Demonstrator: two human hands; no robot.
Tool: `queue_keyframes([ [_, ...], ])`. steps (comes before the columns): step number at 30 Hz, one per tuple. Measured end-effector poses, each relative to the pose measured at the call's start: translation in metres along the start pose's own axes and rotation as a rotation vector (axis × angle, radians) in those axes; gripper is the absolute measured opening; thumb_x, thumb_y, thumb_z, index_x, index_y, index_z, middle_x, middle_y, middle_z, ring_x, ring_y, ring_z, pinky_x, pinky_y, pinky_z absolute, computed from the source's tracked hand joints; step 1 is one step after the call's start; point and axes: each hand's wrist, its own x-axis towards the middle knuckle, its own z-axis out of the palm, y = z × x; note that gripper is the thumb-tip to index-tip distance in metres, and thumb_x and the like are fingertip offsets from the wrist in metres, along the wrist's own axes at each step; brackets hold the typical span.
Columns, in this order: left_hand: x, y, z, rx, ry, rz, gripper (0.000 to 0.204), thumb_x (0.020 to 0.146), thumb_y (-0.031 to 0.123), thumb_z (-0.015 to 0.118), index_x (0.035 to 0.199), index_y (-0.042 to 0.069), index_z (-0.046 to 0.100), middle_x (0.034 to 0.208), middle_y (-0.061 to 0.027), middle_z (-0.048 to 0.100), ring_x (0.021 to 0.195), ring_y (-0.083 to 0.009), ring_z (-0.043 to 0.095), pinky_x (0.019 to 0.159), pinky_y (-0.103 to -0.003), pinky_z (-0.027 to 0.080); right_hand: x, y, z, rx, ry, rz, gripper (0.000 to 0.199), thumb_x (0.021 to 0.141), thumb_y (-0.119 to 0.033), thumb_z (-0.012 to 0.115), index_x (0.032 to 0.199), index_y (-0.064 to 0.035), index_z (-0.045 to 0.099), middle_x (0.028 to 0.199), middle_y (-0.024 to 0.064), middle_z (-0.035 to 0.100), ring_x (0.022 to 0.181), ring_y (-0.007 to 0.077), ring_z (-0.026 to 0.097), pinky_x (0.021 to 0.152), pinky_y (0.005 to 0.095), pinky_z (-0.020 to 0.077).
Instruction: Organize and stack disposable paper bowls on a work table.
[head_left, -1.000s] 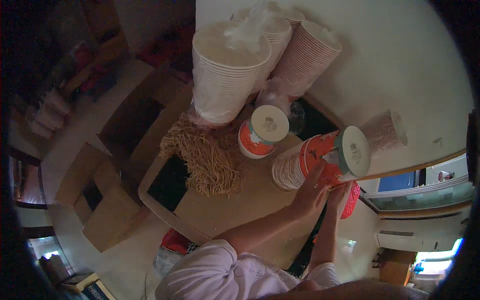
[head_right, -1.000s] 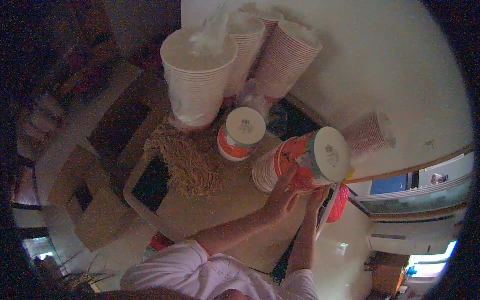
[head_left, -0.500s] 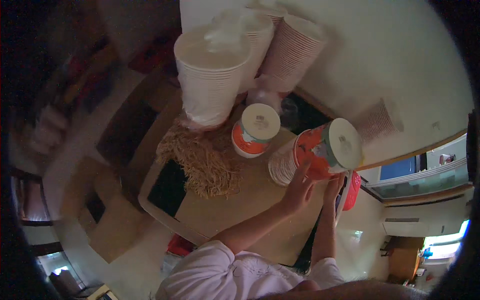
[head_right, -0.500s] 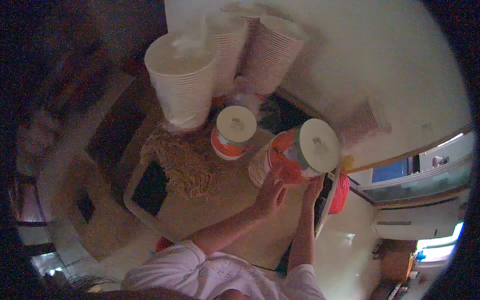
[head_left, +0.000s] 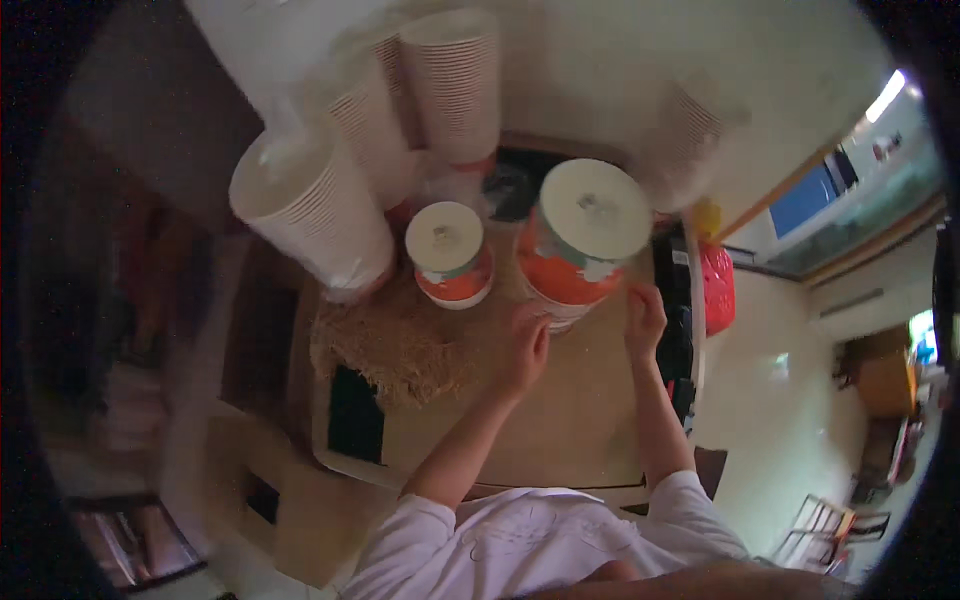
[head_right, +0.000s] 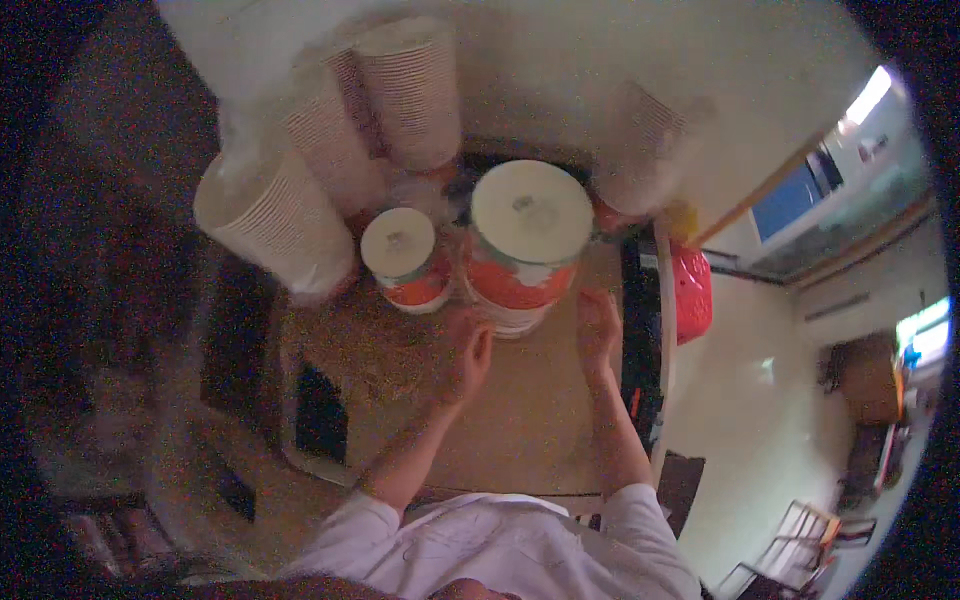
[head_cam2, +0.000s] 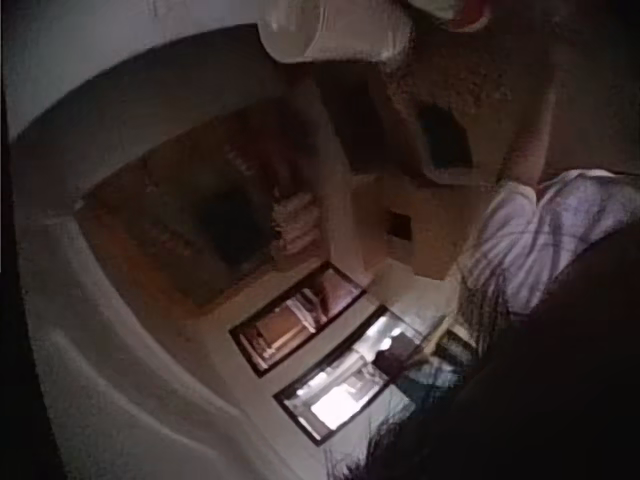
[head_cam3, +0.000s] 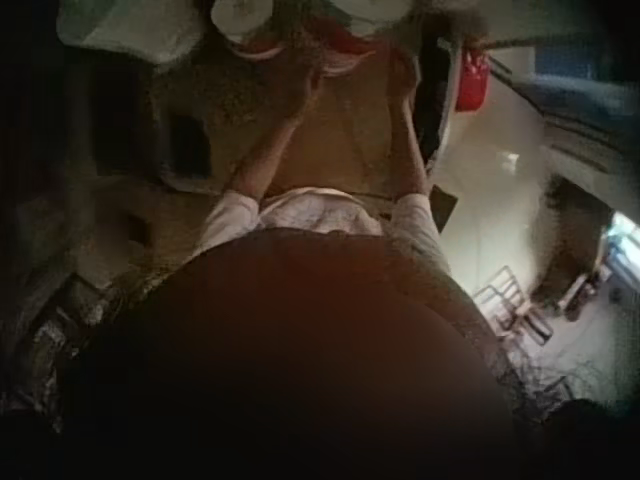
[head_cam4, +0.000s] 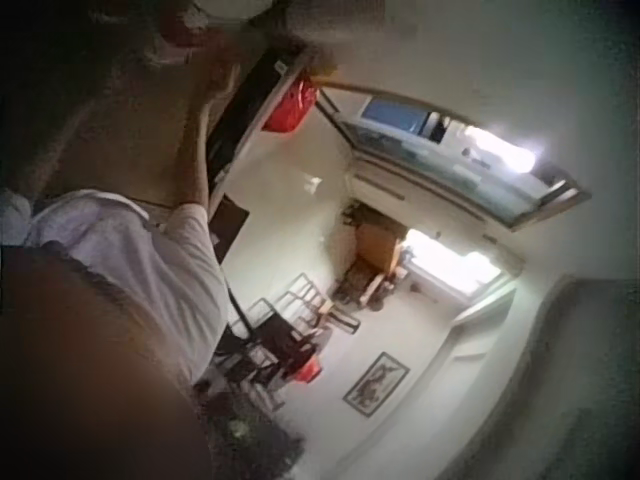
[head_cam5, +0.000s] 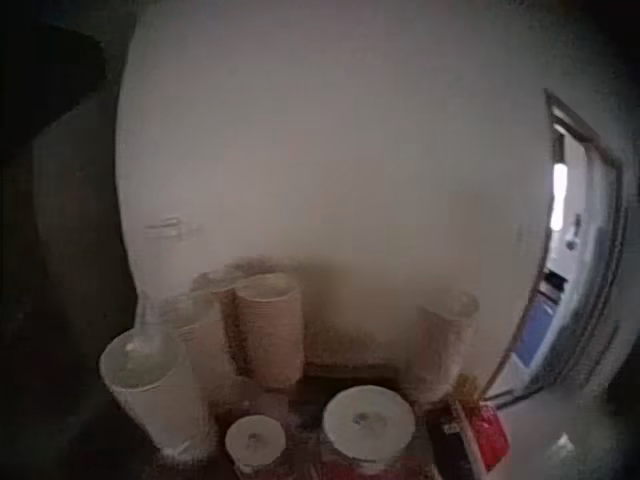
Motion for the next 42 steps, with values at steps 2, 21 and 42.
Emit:
queue_keyframes([
  [2, 0.012, 0.008, 0.002, 0.132, -0.065, 0.073, 0.023, 0.065, -0.001, 0.058, 0.085, 0.007, 0.050, 0.095, -0.0102, 0.051, 0.094, -0.0297, 0.045, 0.079, -0.040, 0.036, -0.001, 0.017, -0.010, 0.167, 0.079, 0.151, 0.010, 0.078, -0.004, 0.048, 0.085, -0.0006, 0.054, 0.080, 0.0054, 0.052, 0.076, 0.0137, 0.048, 0.069, 0.0238, 0.0391],
  [21, 0.015, 0.023, 0.029, 0.315, -0.210, 0.283, 0.020, 0.066, 0.002, 0.059, 0.084, 0.007, 0.051, 0.096, -0.0091, 0.052, 0.093, -0.0300, 0.046, 0.080, -0.041, 0.039, 0.020, 0.011, -0.028, -0.434, -0.224, -0.302, 0.029, 0.064, 0.002, 0.055, 0.090, -0.0108, 0.057, 0.082, 0.0078, 0.052, 0.080, 0.0269, 0.049, 0.069, 0.0354, 0.0391],
  [42, 0.008, 0.025, 0.027, 0.305, -0.232, 0.256, 0.022, 0.070, 0.002, 0.055, 0.091, 0.003, 0.048, 0.101, -0.0126, 0.049, 0.091, -0.0296, 0.047, 0.079, -0.039, 0.037, 0.020, 0.019, -0.021, 0.218, -0.101, 0.515, 0.013, 0.079, -0.011, 0.054, 0.086, -0.0008, 0.053, 0.074, 0.0042, 0.055, 0.068, 0.0093, 0.051, 0.062, 0.0226, 0.0431],
])
